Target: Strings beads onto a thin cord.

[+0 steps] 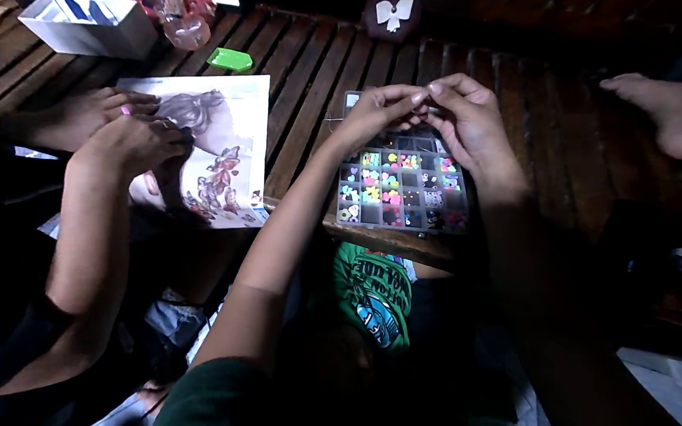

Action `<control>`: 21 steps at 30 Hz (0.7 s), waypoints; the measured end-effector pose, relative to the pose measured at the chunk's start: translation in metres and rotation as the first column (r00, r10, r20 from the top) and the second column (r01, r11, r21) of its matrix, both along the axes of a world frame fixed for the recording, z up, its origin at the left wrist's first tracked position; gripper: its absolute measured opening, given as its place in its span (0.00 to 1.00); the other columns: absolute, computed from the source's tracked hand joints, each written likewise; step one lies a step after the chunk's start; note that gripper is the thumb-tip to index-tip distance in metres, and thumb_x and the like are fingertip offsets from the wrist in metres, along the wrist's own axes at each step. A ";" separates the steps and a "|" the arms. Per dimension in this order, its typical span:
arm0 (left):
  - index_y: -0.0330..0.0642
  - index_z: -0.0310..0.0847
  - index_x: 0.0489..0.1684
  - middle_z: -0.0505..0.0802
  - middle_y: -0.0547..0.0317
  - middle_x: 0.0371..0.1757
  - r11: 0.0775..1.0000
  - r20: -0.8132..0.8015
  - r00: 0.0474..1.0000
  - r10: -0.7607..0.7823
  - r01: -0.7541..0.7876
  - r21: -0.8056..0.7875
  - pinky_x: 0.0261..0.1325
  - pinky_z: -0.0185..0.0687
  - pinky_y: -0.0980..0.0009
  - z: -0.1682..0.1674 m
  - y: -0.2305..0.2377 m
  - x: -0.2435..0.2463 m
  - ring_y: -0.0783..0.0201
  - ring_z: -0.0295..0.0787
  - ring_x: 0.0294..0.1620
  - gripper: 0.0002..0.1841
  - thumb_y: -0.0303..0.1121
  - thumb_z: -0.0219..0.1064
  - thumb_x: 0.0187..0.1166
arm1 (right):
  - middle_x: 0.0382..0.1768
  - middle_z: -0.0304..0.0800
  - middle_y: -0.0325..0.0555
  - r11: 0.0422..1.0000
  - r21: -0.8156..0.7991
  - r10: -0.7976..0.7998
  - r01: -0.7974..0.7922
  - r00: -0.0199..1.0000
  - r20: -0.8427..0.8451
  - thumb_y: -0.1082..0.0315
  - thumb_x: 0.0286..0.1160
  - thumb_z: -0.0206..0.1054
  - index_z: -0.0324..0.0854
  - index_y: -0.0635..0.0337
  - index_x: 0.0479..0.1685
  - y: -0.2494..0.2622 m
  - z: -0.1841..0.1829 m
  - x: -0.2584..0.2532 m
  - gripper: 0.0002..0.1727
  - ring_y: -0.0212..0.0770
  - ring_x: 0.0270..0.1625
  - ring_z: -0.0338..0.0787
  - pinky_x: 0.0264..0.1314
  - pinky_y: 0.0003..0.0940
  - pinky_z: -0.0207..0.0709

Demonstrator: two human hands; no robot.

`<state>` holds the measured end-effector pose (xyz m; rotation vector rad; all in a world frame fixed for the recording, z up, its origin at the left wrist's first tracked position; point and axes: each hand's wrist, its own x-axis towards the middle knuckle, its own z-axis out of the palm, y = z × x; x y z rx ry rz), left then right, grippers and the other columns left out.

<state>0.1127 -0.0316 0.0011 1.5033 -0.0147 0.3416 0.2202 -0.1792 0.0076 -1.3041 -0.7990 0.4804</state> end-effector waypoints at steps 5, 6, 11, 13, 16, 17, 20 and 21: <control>0.36 0.85 0.49 0.90 0.63 0.43 0.995 0.034 0.999 0.030 -0.033 0.098 0.41 0.84 0.78 -0.002 0.003 0.000 0.76 0.86 0.39 0.07 0.28 0.63 0.86 | 0.41 0.89 0.28 0.999 -0.022 -0.038 0.042 0.989 0.146 0.70 0.82 0.66 0.83 0.54 0.44 0.000 0.000 0.000 0.02 0.24 0.43 0.88 0.51 0.24 0.85; 0.36 0.85 0.48 0.90 0.64 0.43 0.994 0.046 0.999 0.029 -0.034 0.101 0.41 0.83 0.78 -0.002 0.003 0.000 0.76 0.86 0.39 0.06 0.28 0.63 0.86 | 0.41 0.89 0.28 0.999 -0.018 -0.042 0.045 0.988 0.150 0.70 0.83 0.65 0.83 0.55 0.44 -0.001 0.000 0.001 0.02 0.23 0.43 0.88 0.51 0.23 0.85; 0.33 0.86 0.53 0.91 0.63 0.46 0.989 0.068 0.996 0.050 -0.059 0.136 0.46 0.84 0.77 -0.001 0.003 0.000 0.76 0.86 0.42 0.09 0.28 0.63 0.86 | 0.42 0.87 0.28 0.996 0.002 -0.085 0.087 0.977 0.197 0.70 0.82 0.66 0.84 0.55 0.44 -0.002 0.002 0.005 0.02 0.22 0.42 0.86 0.49 0.21 0.83; 0.33 0.86 0.57 0.92 0.63 0.47 0.991 0.058 0.997 0.040 -0.047 0.127 0.46 0.84 0.77 0.000 0.002 0.000 0.76 0.87 0.42 0.11 0.29 0.62 0.87 | 0.49 0.87 0.32 0.996 0.016 -0.084 0.083 0.949 0.304 0.71 0.78 0.69 0.86 0.58 0.43 -0.003 -0.001 0.008 0.02 0.23 0.50 0.86 0.55 0.21 0.82; 0.34 0.85 0.54 0.91 0.65 0.43 0.996 0.044 0.999 0.016 -0.020 0.090 0.43 0.84 0.78 0.001 0.000 0.000 0.77 0.86 0.39 0.10 0.28 0.60 0.87 | 0.50 0.85 0.35 0.997 0.035 -0.077 0.069 0.908 0.411 0.73 0.76 0.71 0.87 0.61 0.40 0.000 -0.002 0.009 0.02 0.23 0.54 0.85 0.59 0.19 0.81; 0.35 0.85 0.52 0.91 0.66 0.41 0.996 0.038 0.999 0.014 -0.017 0.084 0.42 0.83 0.79 0.001 0.000 0.000 0.77 0.86 0.38 0.08 0.27 0.60 0.87 | 0.49 0.85 0.35 0.997 0.031 -0.072 0.066 0.907 0.414 0.73 0.76 0.71 0.87 0.61 0.40 0.000 -0.002 0.008 0.02 0.23 0.54 0.85 0.59 0.19 0.81; 0.36 0.85 0.45 0.90 0.68 0.36 0.994 0.065 0.998 0.025 -0.031 0.103 0.42 0.82 0.80 -0.001 0.003 0.000 0.78 0.85 0.36 0.06 0.26 0.62 0.86 | 0.50 0.84 0.34 0.998 0.008 -0.055 0.057 0.923 0.381 0.72 0.79 0.68 0.85 0.60 0.42 0.000 -0.003 0.005 0.02 0.21 0.53 0.84 0.58 0.19 0.80; 0.36 0.84 0.45 0.90 0.67 0.36 0.993 0.078 0.996 0.029 -0.038 0.116 0.43 0.82 0.79 -0.001 0.003 0.000 0.78 0.85 0.36 0.05 0.26 0.62 0.85 | 0.49 0.84 0.33 0.998 -0.004 -0.056 0.062 0.929 0.365 0.71 0.80 0.66 0.84 0.60 0.42 0.000 -0.003 0.004 0.03 0.20 0.50 0.84 0.54 0.18 0.80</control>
